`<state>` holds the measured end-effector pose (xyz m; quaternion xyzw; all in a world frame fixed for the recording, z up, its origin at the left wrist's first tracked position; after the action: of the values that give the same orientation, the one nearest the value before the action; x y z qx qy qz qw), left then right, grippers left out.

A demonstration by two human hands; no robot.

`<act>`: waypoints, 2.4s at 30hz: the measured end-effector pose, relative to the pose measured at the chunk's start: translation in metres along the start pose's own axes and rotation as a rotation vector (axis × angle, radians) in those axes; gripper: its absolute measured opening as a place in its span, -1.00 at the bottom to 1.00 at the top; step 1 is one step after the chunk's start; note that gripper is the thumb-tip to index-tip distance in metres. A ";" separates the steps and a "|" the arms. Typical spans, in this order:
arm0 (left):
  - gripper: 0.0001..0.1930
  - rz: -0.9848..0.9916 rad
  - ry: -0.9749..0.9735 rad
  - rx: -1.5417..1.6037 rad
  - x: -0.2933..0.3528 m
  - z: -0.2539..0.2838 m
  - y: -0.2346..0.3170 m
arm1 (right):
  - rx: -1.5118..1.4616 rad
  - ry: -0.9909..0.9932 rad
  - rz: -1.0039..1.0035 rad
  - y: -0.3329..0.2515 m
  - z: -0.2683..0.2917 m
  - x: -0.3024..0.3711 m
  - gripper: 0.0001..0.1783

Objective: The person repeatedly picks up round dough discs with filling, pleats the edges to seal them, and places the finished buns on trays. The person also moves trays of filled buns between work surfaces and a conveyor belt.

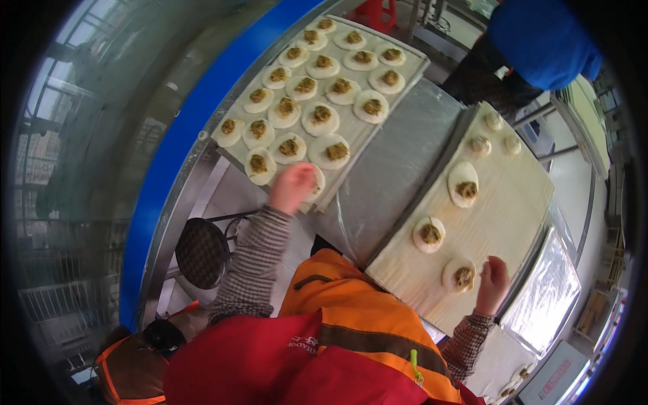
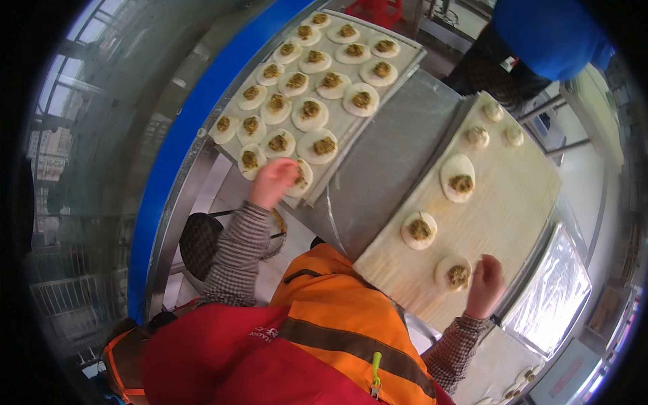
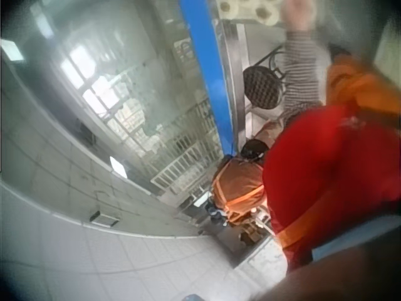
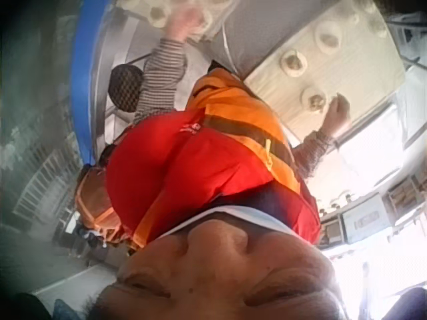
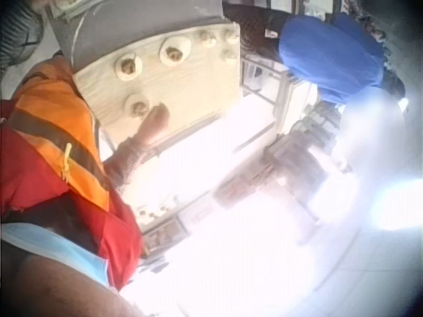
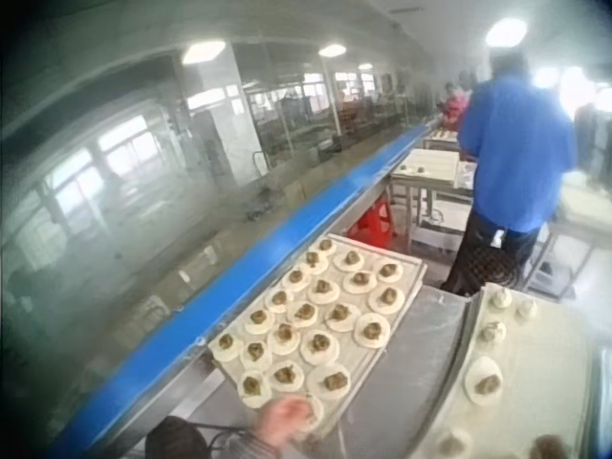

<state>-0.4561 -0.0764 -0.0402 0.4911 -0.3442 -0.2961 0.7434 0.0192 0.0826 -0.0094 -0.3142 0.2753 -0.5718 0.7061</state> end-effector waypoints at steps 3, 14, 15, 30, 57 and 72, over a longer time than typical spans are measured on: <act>-0.82 0.176 0.309 -0.166 -0.032 0.139 -0.048 | -0.309 -0.401 -0.008 -0.058 -0.108 0.000 -0.86; -0.74 0.013 0.155 -0.874 -0.211 0.333 -0.158 | -0.419 -0.652 -0.471 -0.138 -0.366 0.025 -0.84; -0.75 -0.029 0.094 -0.811 -0.221 0.332 -0.164 | -0.375 -0.597 -0.490 -0.136 -0.366 0.026 -0.83; -0.50 0.298 -0.079 -0.525 -0.244 0.347 -0.174 | -0.556 -0.348 -0.604 -0.136 -0.385 0.028 -0.77; -0.57 -0.290 0.101 -0.540 -0.139 0.237 -0.018 | -1.226 0.341 -0.499 -0.161 -0.238 0.079 -0.63; -0.50 -0.264 -0.419 -0.428 -0.029 -0.260 0.074 | -1.135 0.897 -0.463 0.112 0.095 0.195 -0.68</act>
<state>-0.2571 0.1080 -0.0501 0.2925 -0.3531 -0.5500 0.6981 0.1994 -0.0799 -0.0385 -0.4165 0.7149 -0.5491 0.1184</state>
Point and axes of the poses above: each hand's wrist, its own x-axis away from the middle knuckle, its own z-axis out of the back of the hand, y = z × x, the point moved 5 cm from there along -x, towards the middle knuckle, and after that the axes turned 4 degrees about -y, right-handed, at the moved point
